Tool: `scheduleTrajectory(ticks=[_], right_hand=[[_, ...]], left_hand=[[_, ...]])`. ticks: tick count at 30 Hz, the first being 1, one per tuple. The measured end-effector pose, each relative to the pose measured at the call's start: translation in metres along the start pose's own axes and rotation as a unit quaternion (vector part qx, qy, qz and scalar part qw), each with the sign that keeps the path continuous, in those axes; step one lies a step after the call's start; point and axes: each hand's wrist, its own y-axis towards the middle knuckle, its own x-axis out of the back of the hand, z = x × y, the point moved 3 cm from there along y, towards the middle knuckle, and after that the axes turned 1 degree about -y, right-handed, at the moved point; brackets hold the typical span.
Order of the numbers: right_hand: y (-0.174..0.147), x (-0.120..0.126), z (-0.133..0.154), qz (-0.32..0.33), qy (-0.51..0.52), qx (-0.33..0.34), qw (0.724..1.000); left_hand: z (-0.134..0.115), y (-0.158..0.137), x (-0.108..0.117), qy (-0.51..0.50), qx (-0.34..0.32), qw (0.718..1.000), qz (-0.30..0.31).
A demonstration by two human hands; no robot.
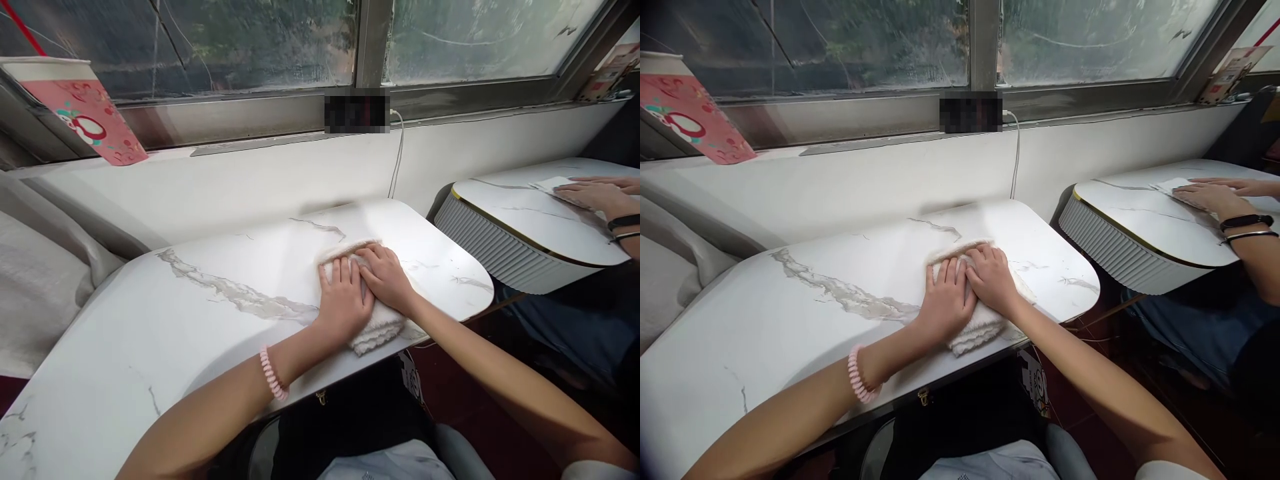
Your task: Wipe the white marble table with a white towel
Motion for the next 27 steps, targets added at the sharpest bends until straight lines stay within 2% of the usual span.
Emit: scheduleTrajectory(ticks=[7,17,22,27], right_hand=[[-0.019,0.002,0.026,0.022,0.022,-0.003,1.000],[0.003,-0.017,0.060,0.067,0.042,0.008,0.997],[0.026,-0.037,0.075,0.082,0.058,0.020,0.995],[0.065,-0.061,0.078,0.056,0.067,-0.009,0.996]], left_hand=[[0.014,-0.028,0.008,0.006,-0.044,0.999,0.000],[0.047,-0.038,0.015,0.043,-0.013,0.999,0.000],[0.076,-0.028,0.029,0.045,0.018,0.998,0.051],[0.115,0.002,0.031,-0.034,0.070,0.993,0.087]])
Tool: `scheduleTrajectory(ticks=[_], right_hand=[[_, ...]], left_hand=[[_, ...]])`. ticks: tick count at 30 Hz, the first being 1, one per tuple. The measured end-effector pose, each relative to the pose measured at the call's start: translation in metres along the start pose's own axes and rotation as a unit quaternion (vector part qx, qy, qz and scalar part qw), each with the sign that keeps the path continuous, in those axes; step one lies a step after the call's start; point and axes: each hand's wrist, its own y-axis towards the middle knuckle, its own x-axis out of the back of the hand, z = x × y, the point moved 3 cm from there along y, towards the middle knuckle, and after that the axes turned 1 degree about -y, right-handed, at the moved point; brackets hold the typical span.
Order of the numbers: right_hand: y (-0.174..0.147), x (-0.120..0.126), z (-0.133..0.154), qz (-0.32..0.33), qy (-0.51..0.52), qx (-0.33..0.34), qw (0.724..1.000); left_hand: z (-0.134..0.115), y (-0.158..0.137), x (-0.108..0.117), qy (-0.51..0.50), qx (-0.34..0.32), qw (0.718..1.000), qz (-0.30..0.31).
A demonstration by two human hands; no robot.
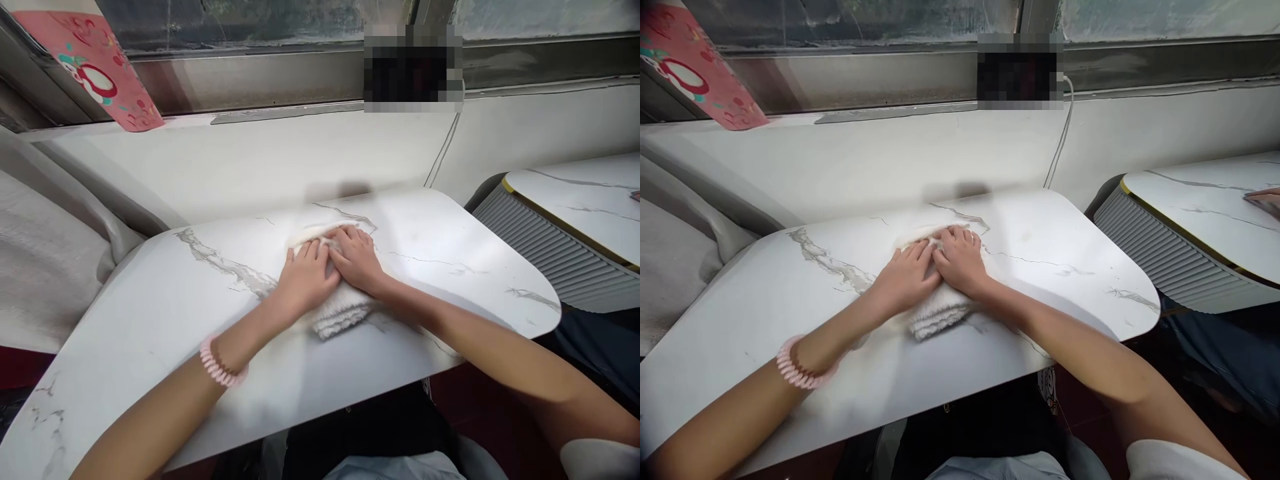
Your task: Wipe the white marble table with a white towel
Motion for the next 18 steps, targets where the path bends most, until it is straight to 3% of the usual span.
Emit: scheduleTrajectory(ticks=[5,8,15,18], right_hand=[[0.047,-0.018,0.002,-0.033,0.024,-0.060,0.997],[0.069,-0.027,0.005,-0.042,0.021,-0.078,0.996],[0.111,-0.041,0.010,-0.047,0.026,-0.085,0.995],[0.126,-0.047,0.013,-0.027,0.009,-0.057,0.998]], left_hand=[[0.038,0.037,-0.005,-0.045,-0.017,0.997,-0.067],[0.058,0.056,-0.005,-0.047,-0.035,0.996,-0.074],[0.092,0.089,0.004,-0.044,-0.041,0.995,-0.076],[0.102,0.096,0.005,-0.043,-0.021,0.995,-0.082]])
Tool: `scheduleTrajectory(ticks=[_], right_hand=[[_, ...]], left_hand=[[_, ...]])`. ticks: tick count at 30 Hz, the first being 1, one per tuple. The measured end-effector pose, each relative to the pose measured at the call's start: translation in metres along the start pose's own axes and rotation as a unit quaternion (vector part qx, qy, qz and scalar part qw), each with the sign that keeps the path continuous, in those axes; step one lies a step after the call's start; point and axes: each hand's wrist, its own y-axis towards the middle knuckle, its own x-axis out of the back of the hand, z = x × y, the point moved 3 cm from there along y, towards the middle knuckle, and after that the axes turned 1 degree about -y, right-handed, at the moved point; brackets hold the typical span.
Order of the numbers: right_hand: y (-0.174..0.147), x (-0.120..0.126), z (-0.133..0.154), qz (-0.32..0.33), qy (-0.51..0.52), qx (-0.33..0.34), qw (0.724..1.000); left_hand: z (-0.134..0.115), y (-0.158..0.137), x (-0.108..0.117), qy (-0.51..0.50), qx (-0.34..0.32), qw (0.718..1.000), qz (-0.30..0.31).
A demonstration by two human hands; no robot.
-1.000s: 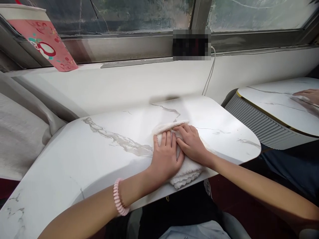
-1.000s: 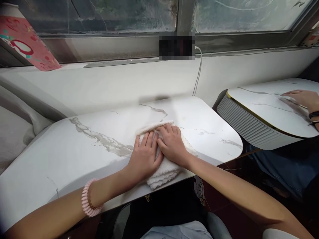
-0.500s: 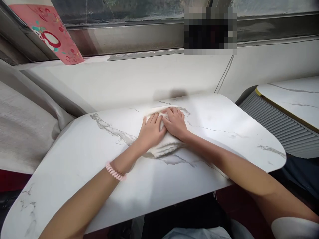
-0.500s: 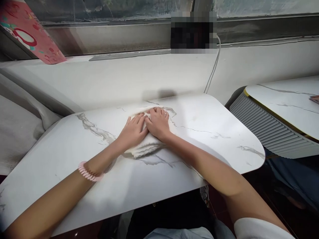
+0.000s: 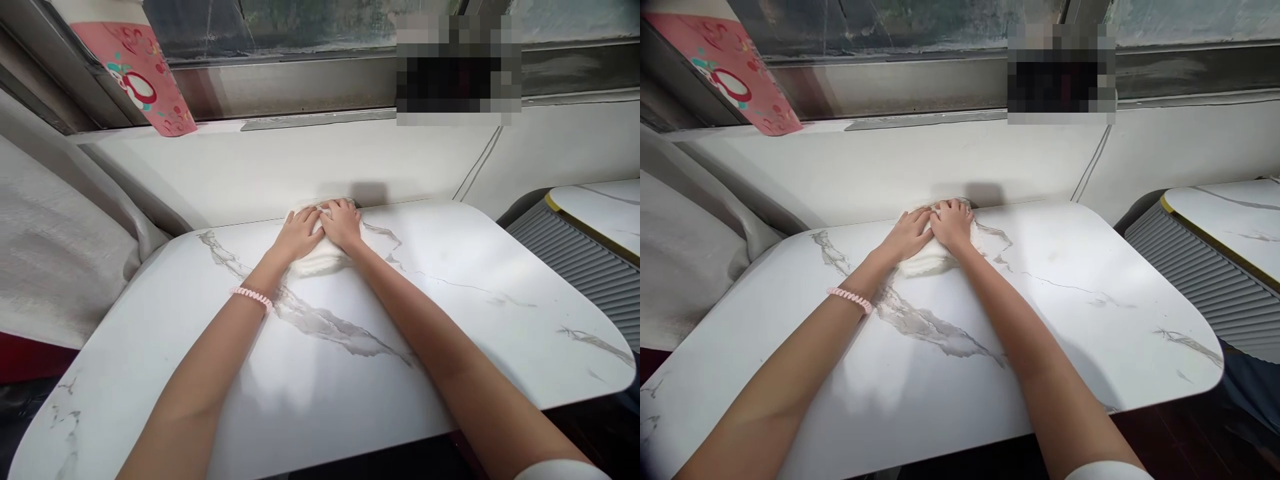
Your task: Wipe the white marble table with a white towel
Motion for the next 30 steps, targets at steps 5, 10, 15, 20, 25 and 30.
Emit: scheduleTrajectory(ticks=[5,10,15,20,25,30], right_hand=[[0.011,-0.008,0.007,0.031,-0.027,0.045,0.998],[0.001,-0.008,0.011,0.053,-0.020,0.097,0.994],[-0.021,-0.005,0.013,0.043,0.001,0.108,0.993],[-0.055,0.003,0.015,0.028,0.003,0.091,0.995],[-0.099,0.015,0.016,0.046,-0.036,0.091,0.994],[-0.139,0.032,0.019,0.091,-0.105,0.125,0.982]], left_hand=[[0.005,0.000,0.001,0.018,0.034,0.999,-0.024],[-0.004,-0.012,0.005,0.072,0.066,0.995,0.017],[-0.015,-0.032,0.008,0.107,0.081,0.988,0.073],[-0.026,-0.058,0.007,0.122,0.046,0.989,0.067],[-0.044,-0.092,0.007,0.142,-0.007,0.988,0.057],[-0.070,-0.126,0.011,0.180,-0.034,0.981,0.067]])
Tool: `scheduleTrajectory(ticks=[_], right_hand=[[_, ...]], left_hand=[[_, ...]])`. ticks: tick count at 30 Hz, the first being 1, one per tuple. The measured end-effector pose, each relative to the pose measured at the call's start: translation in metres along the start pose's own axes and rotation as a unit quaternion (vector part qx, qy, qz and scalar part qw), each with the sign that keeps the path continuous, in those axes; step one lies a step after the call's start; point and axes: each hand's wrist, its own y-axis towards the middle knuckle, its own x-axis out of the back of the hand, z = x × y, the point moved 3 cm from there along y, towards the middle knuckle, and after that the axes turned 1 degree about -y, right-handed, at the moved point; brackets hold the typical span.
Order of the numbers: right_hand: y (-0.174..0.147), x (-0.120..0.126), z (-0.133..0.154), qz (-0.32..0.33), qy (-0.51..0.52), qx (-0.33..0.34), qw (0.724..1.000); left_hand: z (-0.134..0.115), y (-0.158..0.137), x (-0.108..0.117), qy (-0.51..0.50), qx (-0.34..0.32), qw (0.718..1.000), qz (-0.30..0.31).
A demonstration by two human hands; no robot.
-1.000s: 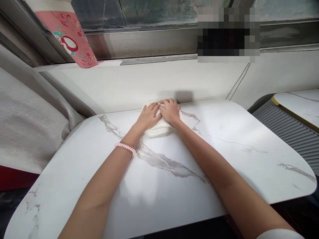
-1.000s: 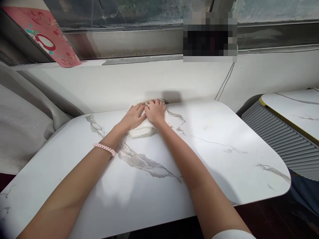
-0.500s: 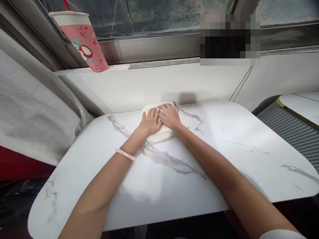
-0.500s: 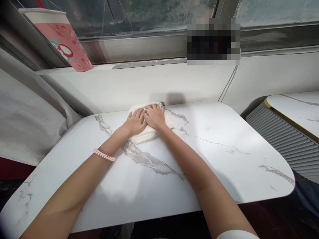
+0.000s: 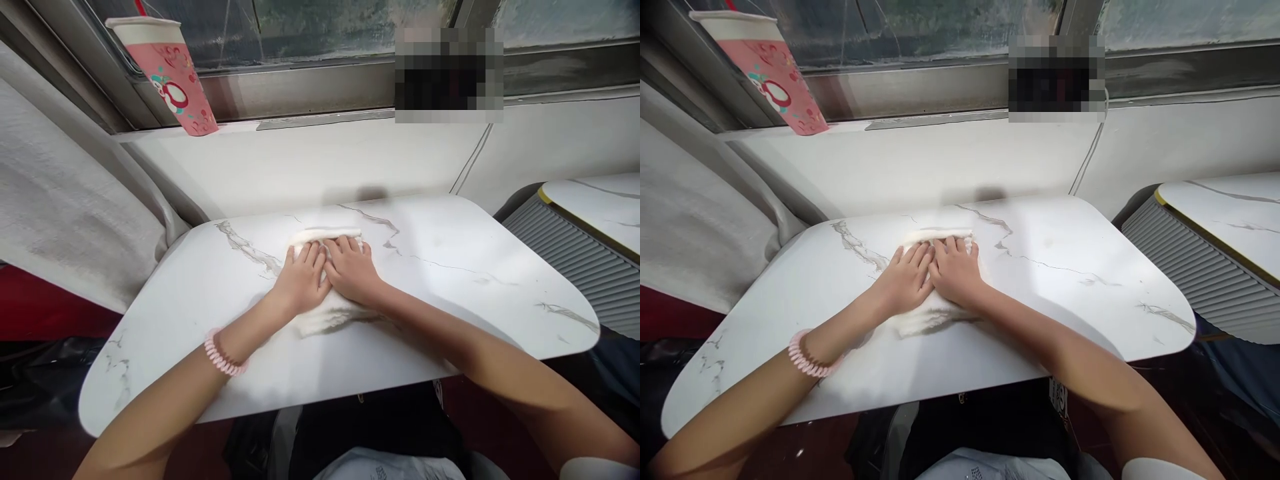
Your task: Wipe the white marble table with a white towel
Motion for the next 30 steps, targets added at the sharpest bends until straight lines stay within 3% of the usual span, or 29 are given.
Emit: scheduleTrajectory(ticks=[7,12,18,24,27,30], right_hand=[[-0.054,0.014,0.018,0.046,-0.047,0.076,0.995],[-0.080,0.027,0.030,0.113,-0.029,0.128,0.985],[-0.063,0.051,0.038,0.309,0.016,0.161,0.937],[-0.040,0.053,0.046,0.377,0.047,0.169,0.909],[-0.037,0.040,0.053,0.357,0.049,0.161,0.919],[-0.029,0.018,0.055,0.236,0.074,0.138,0.959]], left_hand=[[-0.040,-0.042,0.018,0.073,-0.032,0.997,0.014],[-0.055,-0.066,0.030,0.082,-0.036,0.994,0.067],[-0.056,-0.067,0.042,0.050,0.006,0.985,0.163],[-0.047,-0.062,0.053,0.045,0.020,0.975,0.216],[-0.035,-0.059,0.050,0.060,0.022,0.974,0.216],[-0.012,-0.051,0.040,0.080,0.021,0.982,0.169]])
